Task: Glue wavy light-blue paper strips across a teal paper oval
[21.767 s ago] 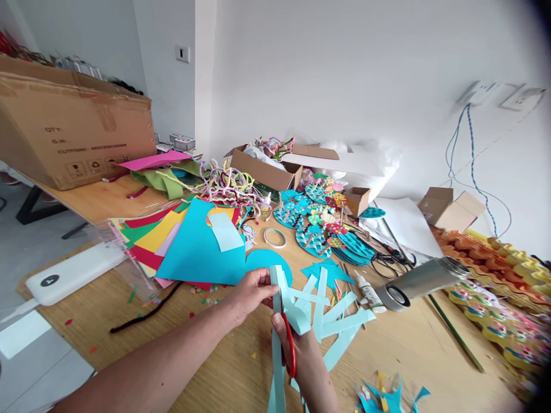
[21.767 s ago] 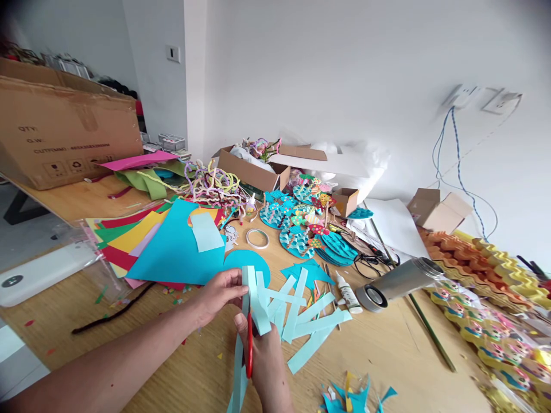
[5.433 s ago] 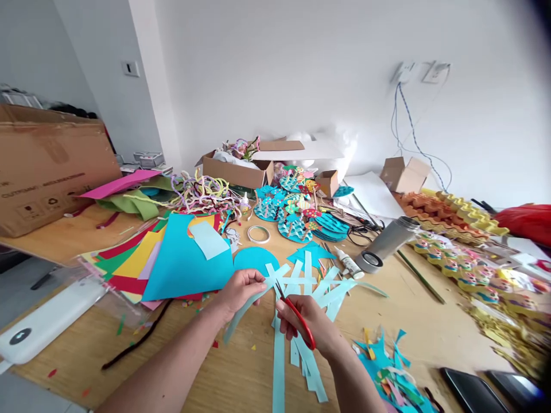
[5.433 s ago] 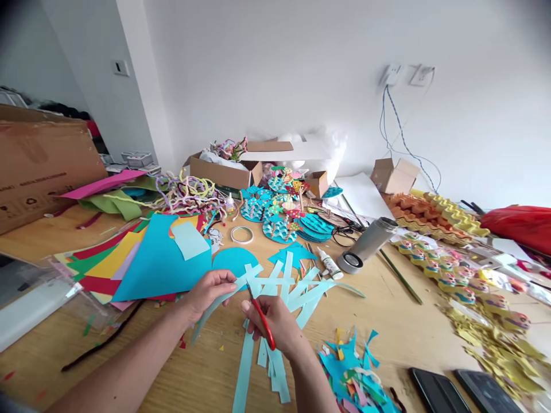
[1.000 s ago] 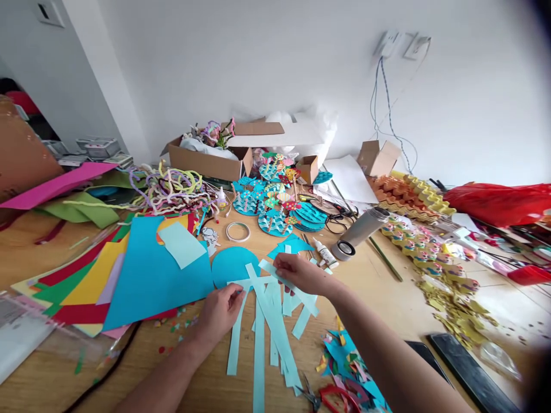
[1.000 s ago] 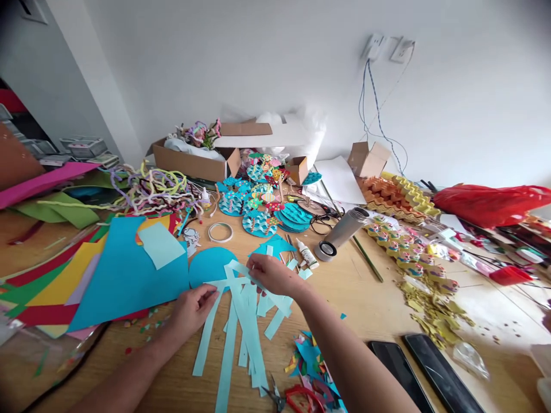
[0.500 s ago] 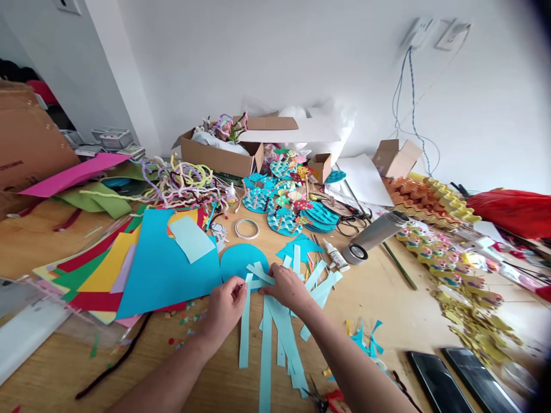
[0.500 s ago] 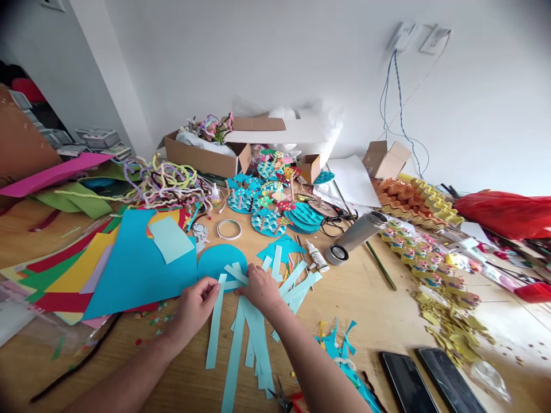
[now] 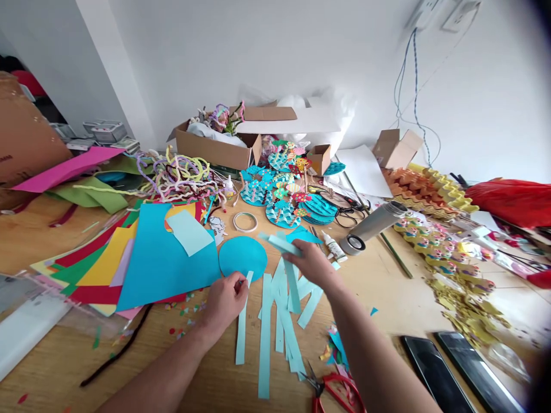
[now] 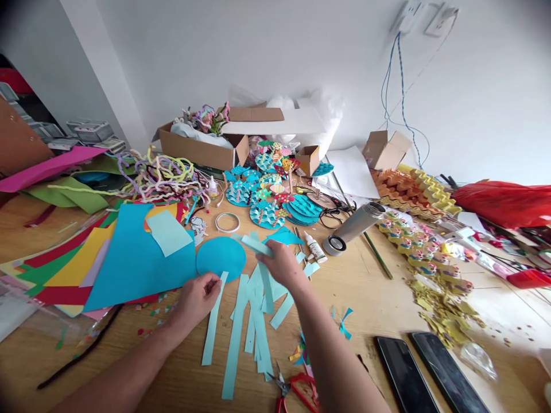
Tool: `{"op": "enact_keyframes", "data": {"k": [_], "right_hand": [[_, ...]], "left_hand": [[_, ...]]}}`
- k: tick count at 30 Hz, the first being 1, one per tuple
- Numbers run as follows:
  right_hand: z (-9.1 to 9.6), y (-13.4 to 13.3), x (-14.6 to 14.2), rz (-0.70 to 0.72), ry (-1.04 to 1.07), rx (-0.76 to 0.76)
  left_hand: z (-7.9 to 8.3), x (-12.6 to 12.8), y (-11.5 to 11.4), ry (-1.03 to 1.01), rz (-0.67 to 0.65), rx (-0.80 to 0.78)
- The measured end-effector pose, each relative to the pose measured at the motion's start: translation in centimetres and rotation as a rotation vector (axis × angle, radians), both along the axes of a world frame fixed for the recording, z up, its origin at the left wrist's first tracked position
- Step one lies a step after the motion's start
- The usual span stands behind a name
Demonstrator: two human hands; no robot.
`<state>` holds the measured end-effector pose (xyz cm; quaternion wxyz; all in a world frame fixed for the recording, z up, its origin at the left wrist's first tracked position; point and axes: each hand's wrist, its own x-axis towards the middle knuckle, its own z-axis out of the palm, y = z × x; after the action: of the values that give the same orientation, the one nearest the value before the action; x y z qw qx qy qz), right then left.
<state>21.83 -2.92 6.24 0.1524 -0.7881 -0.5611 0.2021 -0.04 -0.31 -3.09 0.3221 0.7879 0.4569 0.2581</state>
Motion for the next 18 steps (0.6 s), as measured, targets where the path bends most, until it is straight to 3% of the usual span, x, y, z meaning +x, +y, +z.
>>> {"op": "enact_keyframes", "data": {"k": [3, 6, 9, 11, 14, 18], "right_hand": [[2.5, -1.4, 2.2, -0.07, 0.141, 0.142], [4.1, -3.3, 2.4, -0.097, 0.552, 0.199], [4.0, -5.2, 0.4, -0.135, 0.936, 0.094], [2.8, -6.2, -1.5, -0.207, 1.06, -0.021], [-0.3, -7.1, -4.3, -0.254, 0.994, -0.142], [-3.7, -7.7, -7.3, -0.309, 0.468, -0.197]], "left_hand": [[-0.1, 0.0, 0.0, 0.017, -0.006, 0.001], [-0.1, -0.1, 0.1, 0.013, -0.015, -0.004], [0.0, -0.1, 0.2, 0.005, -0.019, -0.012], [0.0, -0.1, 0.2, 0.003, -0.017, -0.017], [0.1, -0.1, 0.3, -0.001, -0.017, -0.024], [0.1, -0.1, 0.4, -0.007, -0.015, -0.025]]}}
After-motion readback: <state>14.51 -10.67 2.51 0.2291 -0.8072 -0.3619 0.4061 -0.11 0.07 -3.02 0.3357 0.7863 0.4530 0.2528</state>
